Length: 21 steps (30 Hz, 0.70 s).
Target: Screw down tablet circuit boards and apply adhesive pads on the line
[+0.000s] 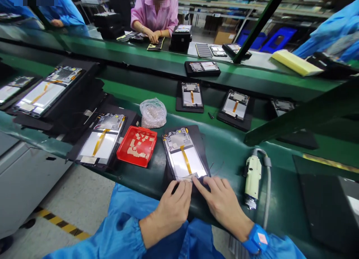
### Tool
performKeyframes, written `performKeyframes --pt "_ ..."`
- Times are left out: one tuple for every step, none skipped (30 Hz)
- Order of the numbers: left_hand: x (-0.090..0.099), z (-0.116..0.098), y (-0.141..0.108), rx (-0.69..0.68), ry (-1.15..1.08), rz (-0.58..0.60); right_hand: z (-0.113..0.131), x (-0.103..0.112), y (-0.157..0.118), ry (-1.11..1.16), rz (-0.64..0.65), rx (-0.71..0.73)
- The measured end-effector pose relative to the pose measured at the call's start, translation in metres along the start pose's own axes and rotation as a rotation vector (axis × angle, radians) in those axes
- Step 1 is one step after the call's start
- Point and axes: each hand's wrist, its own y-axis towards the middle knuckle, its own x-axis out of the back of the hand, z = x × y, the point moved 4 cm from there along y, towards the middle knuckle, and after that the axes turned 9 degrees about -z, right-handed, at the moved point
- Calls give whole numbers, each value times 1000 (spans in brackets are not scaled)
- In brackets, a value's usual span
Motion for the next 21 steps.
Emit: performKeyframes --pt "0 0 0 -3 -5 -9 1 -1 -2 -7 11 -3" --pt "0 0 0 -2 -13 -16 2 -1 -4 -10 21 -5" --pt "0 0 0 3 -22 -26 2 1 -5 -9 29 -3" --pt "0 0 0 12 -30 -33 2 4 -5 -6 34 -2" --pt "-1 0 0 22 -35 -45 1 8 -4 3 35 -5" --pt "-1 -1 1 32 -38 -58 -3 13 -1 23 30 -19" --pt "0 -2 1 42 -42 -74 -11 18 4 57 16 -55" --pt "1 -3 3 51 -48 -89 -23 23 10 108 -9 -122" --pt "3 -4 5 62 -62 -100 -40 27 18 176 -49 -220" --pt "6 -2 9 79 -88 -104 -61 31 26 247 -108 -340" --pt "10 1 15 100 -127 -99 -84 34 33 316 -182 -474" --pt "13 6 23 128 -178 -83 -109 37 40 367 -263 -598" --pt "15 15 36 165 -242 -61 -130 38 46 365 -319 -653" --pt "14 26 53 212 -319 -32 -150 40 50 365 -371 -696" --pt "10 41 75 272 -408 7 -167 42 51 358 -432 -740" --pt "2 58 101 353 -510 44 -182 45 49 348 -497 -784" --pt "-12 75 131 443 -632 105 -196 49 43 342 -578 -839" --pt "-31 91 162 569 -757 188 -208 55 34 335 -668 -899" --pt "-53 106 194 735 -875 263 -219 62 22 331 -761 -957" --pt "-74 117 229 790 -910 279 -230 69 10 333 -848 -1009" --pt "-96 124 262 827 -926 285 -241 75 -2 347 -918 -1048"
